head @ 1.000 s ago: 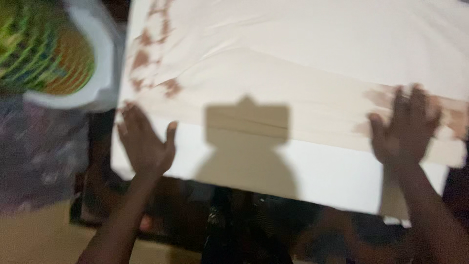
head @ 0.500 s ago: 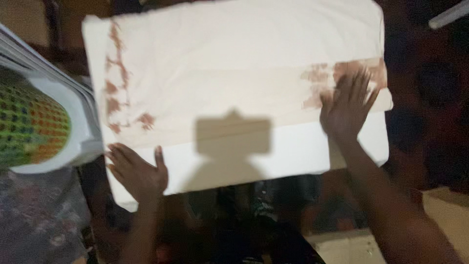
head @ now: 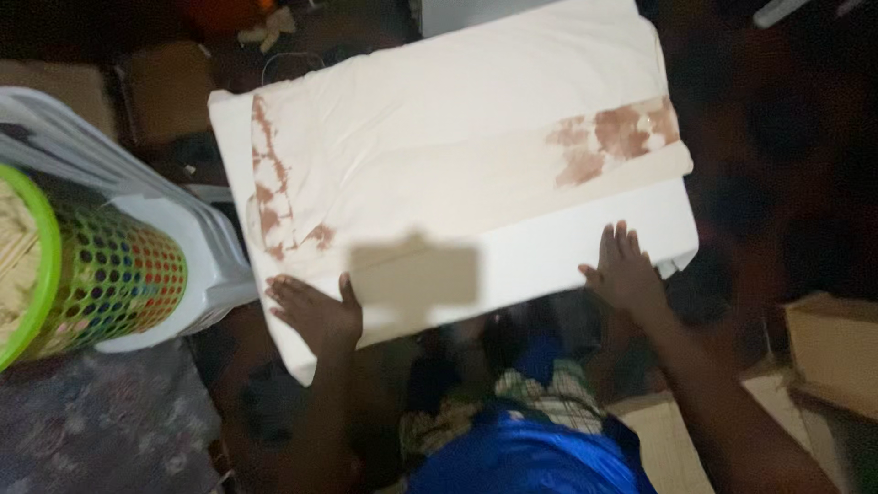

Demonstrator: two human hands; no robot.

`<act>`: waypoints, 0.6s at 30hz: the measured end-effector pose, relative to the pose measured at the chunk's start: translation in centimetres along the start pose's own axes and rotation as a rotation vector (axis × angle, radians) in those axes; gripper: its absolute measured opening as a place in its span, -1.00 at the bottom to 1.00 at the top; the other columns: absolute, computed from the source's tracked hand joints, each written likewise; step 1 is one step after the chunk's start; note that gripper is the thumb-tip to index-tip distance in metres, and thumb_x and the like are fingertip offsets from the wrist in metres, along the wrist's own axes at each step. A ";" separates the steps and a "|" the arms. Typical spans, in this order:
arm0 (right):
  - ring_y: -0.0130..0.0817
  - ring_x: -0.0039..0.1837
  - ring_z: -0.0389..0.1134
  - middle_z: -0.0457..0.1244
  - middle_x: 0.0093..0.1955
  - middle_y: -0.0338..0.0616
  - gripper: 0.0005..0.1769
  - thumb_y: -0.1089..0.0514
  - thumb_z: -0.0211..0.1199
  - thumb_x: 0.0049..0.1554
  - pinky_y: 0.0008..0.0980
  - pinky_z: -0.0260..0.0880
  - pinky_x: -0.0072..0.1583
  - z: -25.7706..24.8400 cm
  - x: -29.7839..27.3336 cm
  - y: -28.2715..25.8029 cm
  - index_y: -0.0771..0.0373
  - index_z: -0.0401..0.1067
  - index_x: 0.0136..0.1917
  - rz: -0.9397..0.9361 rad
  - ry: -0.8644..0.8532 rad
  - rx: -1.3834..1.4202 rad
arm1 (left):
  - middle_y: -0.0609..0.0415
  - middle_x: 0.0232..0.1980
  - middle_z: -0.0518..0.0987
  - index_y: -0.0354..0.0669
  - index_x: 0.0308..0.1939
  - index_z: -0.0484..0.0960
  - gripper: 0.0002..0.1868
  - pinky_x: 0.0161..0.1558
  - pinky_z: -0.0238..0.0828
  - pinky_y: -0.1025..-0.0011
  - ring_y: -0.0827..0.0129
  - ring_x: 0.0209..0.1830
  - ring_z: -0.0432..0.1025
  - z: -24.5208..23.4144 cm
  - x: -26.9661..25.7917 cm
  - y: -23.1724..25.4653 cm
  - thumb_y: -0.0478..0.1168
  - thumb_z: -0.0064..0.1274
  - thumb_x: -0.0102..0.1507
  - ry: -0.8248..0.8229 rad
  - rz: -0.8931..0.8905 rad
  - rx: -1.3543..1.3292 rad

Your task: The person folds a light-colored garment by hand on a white surface, smoothing the fabric and aligning the sleeves.

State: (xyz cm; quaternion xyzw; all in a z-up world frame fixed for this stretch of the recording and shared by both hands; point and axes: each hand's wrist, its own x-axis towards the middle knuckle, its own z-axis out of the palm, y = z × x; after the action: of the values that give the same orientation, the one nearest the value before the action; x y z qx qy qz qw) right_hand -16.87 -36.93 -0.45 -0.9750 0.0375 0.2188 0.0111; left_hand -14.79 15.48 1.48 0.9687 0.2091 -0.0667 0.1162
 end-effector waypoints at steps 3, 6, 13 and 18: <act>0.33 0.67 -0.25 -0.30 0.66 0.44 0.15 -0.54 -0.15 0.22 0.32 0.07 0.46 -0.2 0.8 -0.5 0.46 -0.25 0.63 0.068 -0.087 0.024 | -0.62 0.61 -0.33 -0.64 0.51 -0.37 0.19 0.56 -0.53 -0.16 -0.35 0.66 -0.42 -0.6 0.7 -0.3 0.48 -0.47 0.35 -0.083 -0.007 -0.025; 0.37 0.65 -0.26 -0.31 0.66 0.42 0.20 -0.54 -0.03 0.17 0.18 0.06 0.50 -0.5 1.3 0.1 0.44 -0.24 0.63 0.043 -0.106 0.004 | -0.62 0.61 -0.33 -0.65 0.50 -0.39 0.21 0.53 -0.51 -0.18 -0.38 0.64 -0.42 -0.5 0.9 -1.1 0.48 -0.43 0.34 -0.079 0.034 -0.062; 0.18 0.39 0.25 0.15 0.44 0.34 -0.25 -0.31 0.03 0.27 0.11 0.30 0.35 -3.1 4.1 2.8 0.37 0.28 0.40 0.146 -0.076 0.275 | -0.58 0.61 -0.12 -0.56 0.56 -0.20 0.07 0.54 -0.29 -0.12 -0.36 0.62 -0.20 -0.9 0.8 -2.3 0.15 0.02 0.35 0.010 -0.077 -0.292; -0.25 -0.21 0.44 0.40 -0.16 -0.02 -0.50 -0.15 0.18 0.31 -0.22 0.51 -0.14 -4.2 8.1 5.1 0.39 0.52 0.10 0.904 0.329 1.544 | -0.28 0.13 0.50 -0.27 0.47 0.09 -0.24 0.04 0.37 0.19 0.11 -0.03 0.38 -2.0 2.6 -2.0 -0.10 0.15 0.34 0.082 -0.612 -1.174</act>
State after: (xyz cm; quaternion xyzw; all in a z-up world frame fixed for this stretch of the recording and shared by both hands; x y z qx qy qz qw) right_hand -8.15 -42.73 -0.13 -0.6077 0.5536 -0.0256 0.5688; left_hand -13.11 18.75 2.57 0.6432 0.4808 0.0652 0.5923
